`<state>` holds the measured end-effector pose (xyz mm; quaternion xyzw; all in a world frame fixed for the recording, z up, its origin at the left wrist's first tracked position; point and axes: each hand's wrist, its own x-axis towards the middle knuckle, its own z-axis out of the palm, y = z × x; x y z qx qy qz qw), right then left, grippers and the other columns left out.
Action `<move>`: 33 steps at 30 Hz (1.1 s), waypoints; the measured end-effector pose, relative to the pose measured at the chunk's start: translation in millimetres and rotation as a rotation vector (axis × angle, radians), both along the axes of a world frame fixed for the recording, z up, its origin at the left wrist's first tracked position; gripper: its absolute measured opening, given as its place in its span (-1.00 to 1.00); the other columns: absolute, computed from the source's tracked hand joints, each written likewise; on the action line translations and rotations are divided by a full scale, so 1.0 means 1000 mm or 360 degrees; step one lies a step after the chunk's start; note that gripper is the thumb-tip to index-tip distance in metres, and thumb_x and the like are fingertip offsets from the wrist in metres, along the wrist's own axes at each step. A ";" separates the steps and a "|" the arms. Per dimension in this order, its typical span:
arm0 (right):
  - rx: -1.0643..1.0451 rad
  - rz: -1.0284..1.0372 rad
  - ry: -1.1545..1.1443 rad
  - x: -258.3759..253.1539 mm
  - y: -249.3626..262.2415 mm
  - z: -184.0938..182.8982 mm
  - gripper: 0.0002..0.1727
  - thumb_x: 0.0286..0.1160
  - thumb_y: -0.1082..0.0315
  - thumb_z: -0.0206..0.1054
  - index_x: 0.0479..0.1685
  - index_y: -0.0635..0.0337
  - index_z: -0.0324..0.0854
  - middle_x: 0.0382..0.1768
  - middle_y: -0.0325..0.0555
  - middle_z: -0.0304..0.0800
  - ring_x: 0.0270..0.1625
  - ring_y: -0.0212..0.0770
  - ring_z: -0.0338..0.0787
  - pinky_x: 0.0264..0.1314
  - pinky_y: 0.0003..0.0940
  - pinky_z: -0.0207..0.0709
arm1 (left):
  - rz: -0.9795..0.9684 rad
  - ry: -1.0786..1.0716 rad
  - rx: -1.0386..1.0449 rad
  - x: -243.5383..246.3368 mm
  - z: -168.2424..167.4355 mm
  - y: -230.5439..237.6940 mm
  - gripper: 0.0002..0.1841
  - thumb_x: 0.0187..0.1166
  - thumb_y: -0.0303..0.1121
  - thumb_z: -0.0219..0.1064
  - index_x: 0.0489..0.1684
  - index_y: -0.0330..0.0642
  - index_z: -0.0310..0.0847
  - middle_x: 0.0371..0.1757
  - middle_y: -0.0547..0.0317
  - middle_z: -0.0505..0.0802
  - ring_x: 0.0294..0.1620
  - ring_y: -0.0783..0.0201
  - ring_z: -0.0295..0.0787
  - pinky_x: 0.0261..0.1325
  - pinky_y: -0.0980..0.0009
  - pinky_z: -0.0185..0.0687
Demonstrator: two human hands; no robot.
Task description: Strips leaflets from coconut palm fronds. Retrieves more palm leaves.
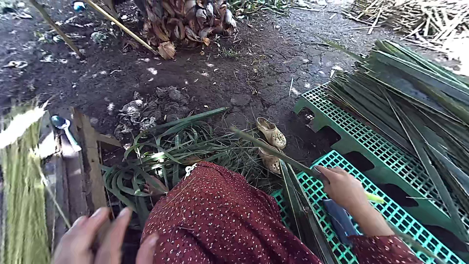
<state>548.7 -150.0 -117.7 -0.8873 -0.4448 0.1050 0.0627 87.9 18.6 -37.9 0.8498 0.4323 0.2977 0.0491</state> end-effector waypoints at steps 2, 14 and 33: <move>0.0339 0.0370 -0.0225 -0.007 0.011 0.022 -0.64 0.44 0.67 0.27 0.11 0.20 0.84 -0.05 0.29 0.87 0.07 0.50 0.80 -0.13 0.48 0.59 | -0.0135 0.0004 0.0091 0.036 0.016 0.007 -0.52 0.76 0.07 0.14 0.52 0.06 0.53 0.59 -0.10 0.56 0.77 -0.09 0.19 0.76 -0.01 0.00; 0.1043 0.0873 -0.0531 -0.037 0.070 0.081 -0.66 0.55 0.43 0.09 -0.05 0.26 0.84 -0.02 0.29 0.86 -0.09 0.33 0.82 -0.17 0.13 0.61 | -0.0473 0.0058 -0.0152 0.089 -0.020 0.009 -0.64 0.73 -0.14 0.13 -0.10 -0.15 0.83 -0.27 0.09 0.90 -0.29 0.14 0.92 -0.29 0.23 0.80; -0.0023 0.1733 0.0363 -0.173 0.135 0.118 -0.32 0.87 0.01 -0.19 0.83 0.22 0.13 -0.55 0.02 0.71 -0.41 0.20 0.78 -0.38 0.14 0.60 | 0.0059 0.0462 0.0385 0.081 0.009 -0.009 -0.67 0.66 -0.30 0.08 -0.51 -0.16 0.67 -0.62 0.12 0.75 -0.61 0.14 0.78 -0.64 0.31 0.54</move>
